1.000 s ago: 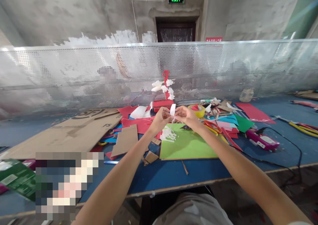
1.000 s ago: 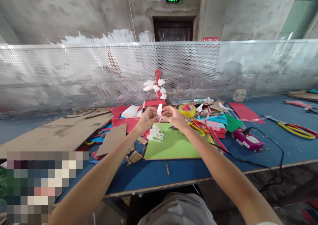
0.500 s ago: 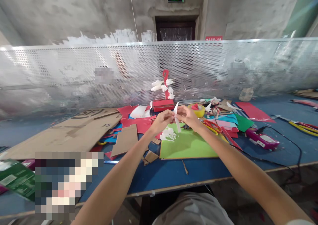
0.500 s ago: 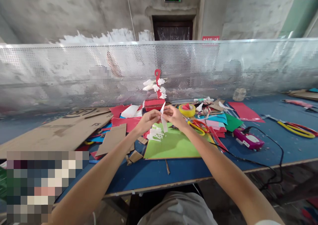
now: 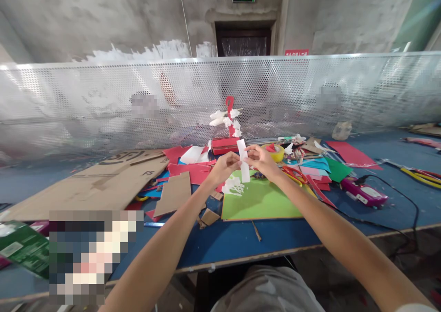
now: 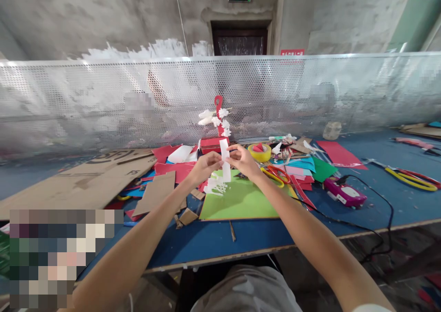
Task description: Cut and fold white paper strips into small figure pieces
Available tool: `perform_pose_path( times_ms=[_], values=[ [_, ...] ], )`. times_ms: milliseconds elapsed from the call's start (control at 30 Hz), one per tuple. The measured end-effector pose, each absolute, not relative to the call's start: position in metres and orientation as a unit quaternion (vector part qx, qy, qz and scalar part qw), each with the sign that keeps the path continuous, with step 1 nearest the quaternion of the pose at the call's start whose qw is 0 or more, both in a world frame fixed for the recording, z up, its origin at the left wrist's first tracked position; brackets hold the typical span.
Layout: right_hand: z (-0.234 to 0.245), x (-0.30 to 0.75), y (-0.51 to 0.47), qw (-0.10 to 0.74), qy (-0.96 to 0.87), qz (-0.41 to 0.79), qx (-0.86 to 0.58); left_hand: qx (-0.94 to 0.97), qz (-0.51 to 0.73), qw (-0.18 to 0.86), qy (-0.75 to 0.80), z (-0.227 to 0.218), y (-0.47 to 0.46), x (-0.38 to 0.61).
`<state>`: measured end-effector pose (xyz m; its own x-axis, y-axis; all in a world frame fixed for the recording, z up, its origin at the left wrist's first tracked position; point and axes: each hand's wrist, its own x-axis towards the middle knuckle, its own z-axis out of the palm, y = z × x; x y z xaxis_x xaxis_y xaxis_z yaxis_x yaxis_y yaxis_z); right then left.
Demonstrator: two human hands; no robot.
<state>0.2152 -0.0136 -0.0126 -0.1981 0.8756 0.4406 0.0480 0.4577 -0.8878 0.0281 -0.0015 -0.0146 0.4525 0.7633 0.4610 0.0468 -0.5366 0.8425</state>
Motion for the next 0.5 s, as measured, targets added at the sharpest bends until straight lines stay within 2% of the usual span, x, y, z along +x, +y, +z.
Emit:
perform_pose_path(
  times_ms=[233, 500],
  values=[
    [-0.0151, 0.2167, -0.0111, 0.540, -0.665, 0.381, -0.348, 0.762, 0.435, 0.390, 0.278, -0.0189, 0.0035, 0.0257],
    [-0.0125, 0.2147, -0.0155, 0.513, -0.681, 0.379, -0.361, 0.776, 0.432, 0.363, 0.281, -0.0168, -0.0002, 0.0248]
  ],
)
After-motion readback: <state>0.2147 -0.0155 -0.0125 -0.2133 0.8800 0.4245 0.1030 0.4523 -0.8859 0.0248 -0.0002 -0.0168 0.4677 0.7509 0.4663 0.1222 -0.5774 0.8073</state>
